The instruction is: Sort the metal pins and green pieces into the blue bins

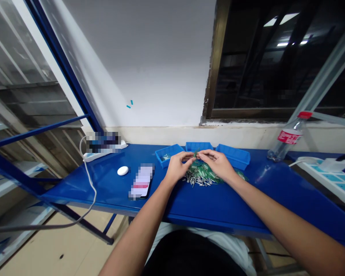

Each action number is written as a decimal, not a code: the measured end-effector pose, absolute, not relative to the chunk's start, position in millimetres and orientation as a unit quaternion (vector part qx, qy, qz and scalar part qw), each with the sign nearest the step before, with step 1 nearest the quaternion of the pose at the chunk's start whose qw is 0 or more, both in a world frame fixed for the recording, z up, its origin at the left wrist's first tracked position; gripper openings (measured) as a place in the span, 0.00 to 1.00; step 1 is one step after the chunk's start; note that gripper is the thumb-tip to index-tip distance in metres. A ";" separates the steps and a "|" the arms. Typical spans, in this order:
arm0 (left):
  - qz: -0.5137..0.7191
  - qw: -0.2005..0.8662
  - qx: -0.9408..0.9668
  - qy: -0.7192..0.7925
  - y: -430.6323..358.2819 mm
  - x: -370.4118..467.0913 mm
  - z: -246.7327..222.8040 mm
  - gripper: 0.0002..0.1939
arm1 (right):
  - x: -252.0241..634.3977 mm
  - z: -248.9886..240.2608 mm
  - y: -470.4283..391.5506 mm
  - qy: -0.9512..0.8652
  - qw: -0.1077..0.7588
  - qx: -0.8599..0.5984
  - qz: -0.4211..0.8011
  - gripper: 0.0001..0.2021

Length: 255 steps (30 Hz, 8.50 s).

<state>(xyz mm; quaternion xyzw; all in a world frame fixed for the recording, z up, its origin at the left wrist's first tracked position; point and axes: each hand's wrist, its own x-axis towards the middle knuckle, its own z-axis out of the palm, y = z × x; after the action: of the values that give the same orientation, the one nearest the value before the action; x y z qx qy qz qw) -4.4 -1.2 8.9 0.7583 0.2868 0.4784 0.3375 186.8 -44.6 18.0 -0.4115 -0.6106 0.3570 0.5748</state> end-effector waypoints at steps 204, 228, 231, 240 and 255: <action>0.444 0.252 0.803 0.310 -15.3 -12.1 26.0 0.16 | 176.0 17.9 -56.9 -0.728 0.546 -0.408 0.074 0.09; 0.453 0.211 0.818 0.285 -9.1 -5.9 19.8 0.12 | 181.6 6.0 -46.1 -0.666 0.552 -0.469 0.179 0.08; 0.457 0.277 0.794 0.291 -8.1 -4.4 17.4 0.16 | 180.8 7.3 -46.5 -0.678 0.552 -0.457 0.161 0.10; 0.407 0.277 0.808 0.323 -12.3 -6.8 18.9 0.17 | 182.2 12.2 -48.9 -0.711 0.532 -0.444 0.119 0.05; 0.454 0.350 0.755 0.318 -1.0 -4.5 9.1 0.08 | 183.6 4.6 -42.9 -0.667 0.540 -0.456 0.235 0.08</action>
<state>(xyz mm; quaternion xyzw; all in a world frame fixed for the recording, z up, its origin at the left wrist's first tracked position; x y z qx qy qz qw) -4.5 -1.0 9.1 0.7552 0.3183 0.4541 0.3495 183.6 -42.9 4.6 -0.4560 -0.6670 0.2350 0.5403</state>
